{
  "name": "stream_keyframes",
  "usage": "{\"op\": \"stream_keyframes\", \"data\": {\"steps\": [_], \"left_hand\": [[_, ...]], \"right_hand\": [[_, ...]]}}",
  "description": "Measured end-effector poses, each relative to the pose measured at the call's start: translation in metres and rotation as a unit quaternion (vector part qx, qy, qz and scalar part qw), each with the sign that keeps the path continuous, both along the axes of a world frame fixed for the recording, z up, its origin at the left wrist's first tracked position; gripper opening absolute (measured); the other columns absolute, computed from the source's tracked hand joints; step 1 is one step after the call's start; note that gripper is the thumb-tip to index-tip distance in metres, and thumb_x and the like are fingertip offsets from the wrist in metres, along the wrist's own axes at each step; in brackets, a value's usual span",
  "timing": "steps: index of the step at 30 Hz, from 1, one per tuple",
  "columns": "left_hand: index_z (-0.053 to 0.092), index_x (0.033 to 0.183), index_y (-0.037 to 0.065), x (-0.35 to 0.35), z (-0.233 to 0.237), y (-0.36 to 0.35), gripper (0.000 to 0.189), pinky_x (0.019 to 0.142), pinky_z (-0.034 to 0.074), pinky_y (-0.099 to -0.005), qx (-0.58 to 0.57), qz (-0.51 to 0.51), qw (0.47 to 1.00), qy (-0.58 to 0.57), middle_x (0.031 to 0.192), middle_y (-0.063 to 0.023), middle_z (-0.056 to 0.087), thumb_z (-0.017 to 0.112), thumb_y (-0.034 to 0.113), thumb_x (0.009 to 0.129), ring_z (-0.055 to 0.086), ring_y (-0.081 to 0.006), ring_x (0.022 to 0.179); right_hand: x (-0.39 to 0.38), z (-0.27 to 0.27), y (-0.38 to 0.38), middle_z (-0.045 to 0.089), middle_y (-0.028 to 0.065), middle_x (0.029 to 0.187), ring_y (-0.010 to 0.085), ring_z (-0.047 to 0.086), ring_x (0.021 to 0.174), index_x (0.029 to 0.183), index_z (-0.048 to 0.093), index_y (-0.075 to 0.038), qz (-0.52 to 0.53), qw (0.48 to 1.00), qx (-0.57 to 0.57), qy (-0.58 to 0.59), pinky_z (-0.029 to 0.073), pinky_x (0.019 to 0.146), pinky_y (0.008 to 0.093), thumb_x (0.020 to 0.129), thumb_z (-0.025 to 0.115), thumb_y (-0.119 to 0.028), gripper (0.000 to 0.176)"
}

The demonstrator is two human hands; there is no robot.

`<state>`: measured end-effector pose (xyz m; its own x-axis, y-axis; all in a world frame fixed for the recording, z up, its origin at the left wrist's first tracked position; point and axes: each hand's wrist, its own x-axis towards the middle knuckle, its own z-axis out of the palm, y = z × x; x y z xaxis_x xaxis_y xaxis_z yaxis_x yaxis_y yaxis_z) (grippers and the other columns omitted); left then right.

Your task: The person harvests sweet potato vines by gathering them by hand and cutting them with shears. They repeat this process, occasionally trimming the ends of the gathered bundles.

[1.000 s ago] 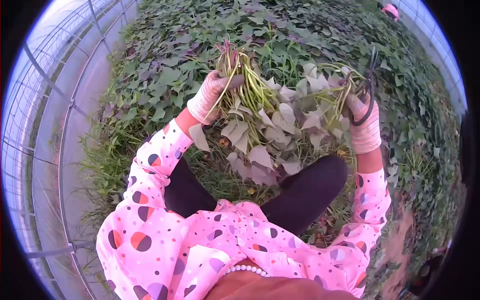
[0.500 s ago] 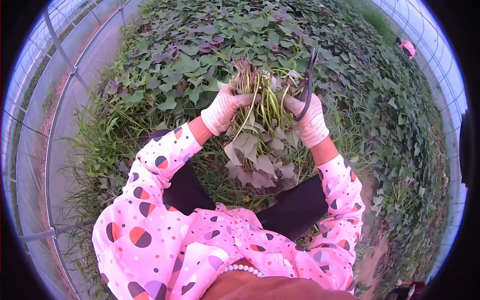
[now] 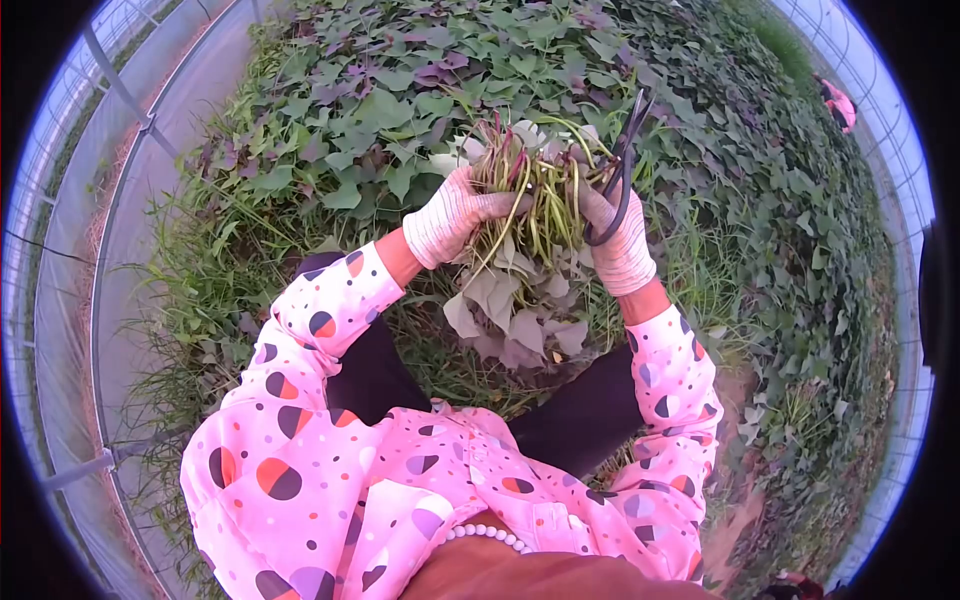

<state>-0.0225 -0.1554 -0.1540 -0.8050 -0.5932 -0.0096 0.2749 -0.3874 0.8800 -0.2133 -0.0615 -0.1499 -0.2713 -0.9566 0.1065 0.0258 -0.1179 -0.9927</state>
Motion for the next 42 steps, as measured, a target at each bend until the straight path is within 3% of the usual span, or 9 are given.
{"op": "stream_keyframes", "data": {"steps": [2, 4, 10, 14, 18, 23, 32, 38, 42], "left_hand": [[0.060, 0.117, 0.002, -0.002, -0.005, -0.004, 0.041, 0.086, 0.049, -0.0292, -0.006, -0.002, 1.000, 0.011, 0.105, -0.0033, 0.066, 0.072, 0.006, 0.078, 0.061, -0.0112, 0.093], [0.060, 0.117, 0.002, -0.006, -0.008, -0.004, 0.042, 0.088, 0.047, -0.0293, -0.019, -0.002, 1.000, -0.009, 0.106, -0.0035, 0.065, 0.072, 0.007, 0.078, 0.061, -0.0118, 0.095], [0.061, 0.115, 0.001, -0.006, -0.010, -0.009, 0.043, 0.088, 0.046, -0.0280, -0.044, -0.012, 0.998, -0.053, 0.104, -0.0024, 0.066, 0.075, 0.010, 0.075, 0.060, -0.0097, 0.093], [0.062, 0.113, 0.002, -0.012, -0.013, -0.001, 0.044, 0.082, 0.048, -0.0269, -0.042, 0.020, 0.996, -0.079, 0.101, -0.0019, 0.066, 0.078, 0.010, 0.073, 0.060, -0.0089, 0.089], [0.063, 0.111, 0.003, -0.016, -0.021, 0.001, 0.040, 0.078, 0.049, -0.0262, -0.068, 0.026, 0.992, -0.099, 0.098, -0.0015, 0.067, 0.078, 0.010, 0.074, 0.060, -0.0083, 0.087], [0.061, 0.113, 0.003, -0.018, -0.030, 0.002, 0.040, 0.083, 0.049, -0.0266, 0.013, 0.013, 0.999, -0.037, 0.102, -0.0020, 0.066, 0.076, 0.011, 0.077, 0.061, -0.0090, 0.090], [0.058, 0.115, 0.001, -0.015, -0.039, -0.003, 0.041, 0.087, 0.050, -0.0279, -0.004, 0.014, 0.999, -0.041, 0.105, -0.0045, 0.065, 0.073, 0.010, 0.078, 0.062, -0.0122, 0.094], [0.059, 0.114, 0.001, -0.017, -0.040, 0.001, 0.037, 0.081, 0.053, -0.0284, 0.038, 0.048, 0.998, -0.023, 0.102, -0.0054, 0.066, 0.070, 0.007, 0.080, 0.064, -0.0125, 0.088], [0.061, 0.112, 0.001, -0.022, -0.043, 0.005, 0.032, 0.079, 0.052, -0.0274, -0.010, 0.076, 0.996, -0.043, 0.100, -0.0047, 0.066, 0.069, 0.008, 0.082, 0.063, -0.0118, 0.086]], "right_hand": [[0.003, 0.001, -0.003, 0.058, 0.0085, 0.116, 0.0165, 0.058, 0.104, 0.131, 0.046, 0.002, 0.011, 1.000, 0.004, -0.020, 0.043, 0.092, 0.0305, 0.083, 0.065, -0.025, 0.057], [0.009, 0.008, 0.002, 0.058, 0.0012, 0.101, 0.0096, 0.054, 0.085, 0.121, 0.055, -0.002, 0.011, 0.995, -0.034, -0.088, 0.044, 0.077, 0.0240, 0.082, 0.061, -0.014, 0.041], [0.004, 0.004, 0.000, 0.058, 0.0031, 0.107, 0.0117, 0.054, 0.091, 0.128, 0.049, -0.003, 0.060, 0.995, -0.018, -0.080, 0.044, 0.083, 0.0272, 0.079, 0.060, -0.011, 0.052], [0.011, 0.006, 0.005, 0.057, 0.0049, 0.110, 0.0148, 0.056, 0.098, 0.129, 0.048, -0.003, 0.028, 0.999, 0.026, -0.038, 0.045, 0.089, 0.0300, 0.073, 0.075, -0.016, 0.064], [0.008, -0.008, -0.004, 0.062, 0.0088, 0.110, 0.0150, 0.058, 0.098, 0.123, 0.052, 0.000, -0.059, 0.979, 0.051, 0.189, 0.048, 0.087, 0.0290, 0.073, 0.078, -0.017, 0.059], [-0.008, -0.020, -0.005, 0.068, 0.0058, 0.093, 0.0121, 0.062, 0.082, 0.113, 0.059, 0.001, -0.077, 0.993, 0.035, 0.086, 0.050, 0.079, 0.0272, 0.074, 0.076, -0.018, 0.047], [-0.008, -0.021, -0.003, 0.065, 0.0050, 0.099, 0.0114, 0.060, 0.084, 0.115, 0.058, 0.001, -0.095, 0.993, 0.061, 0.037, 0.049, 0.077, 0.0262, 0.076, 0.074, -0.015, 0.045], [0.000, -0.015, -0.001, 0.064, 0.0065, 0.103, 0.0126, 0.059, 0.090, 0.119, 0.055, 0.001, -0.053, 0.987, 0.118, 0.095, 0.048, 0.085, 0.0285, 0.073, 0.078, -0.017, 0.054], [0.004, -0.030, -0.006, 0.065, 0.0092, 0.104, 0.0136, 0.062, 0.087, 0.118, 0.053, 0.002, -0.048, 0.987, 0.012, 0.153, 0.051, 0.080, 0.0279, 0.071, 0.080, -0.018, 0.058]]}}
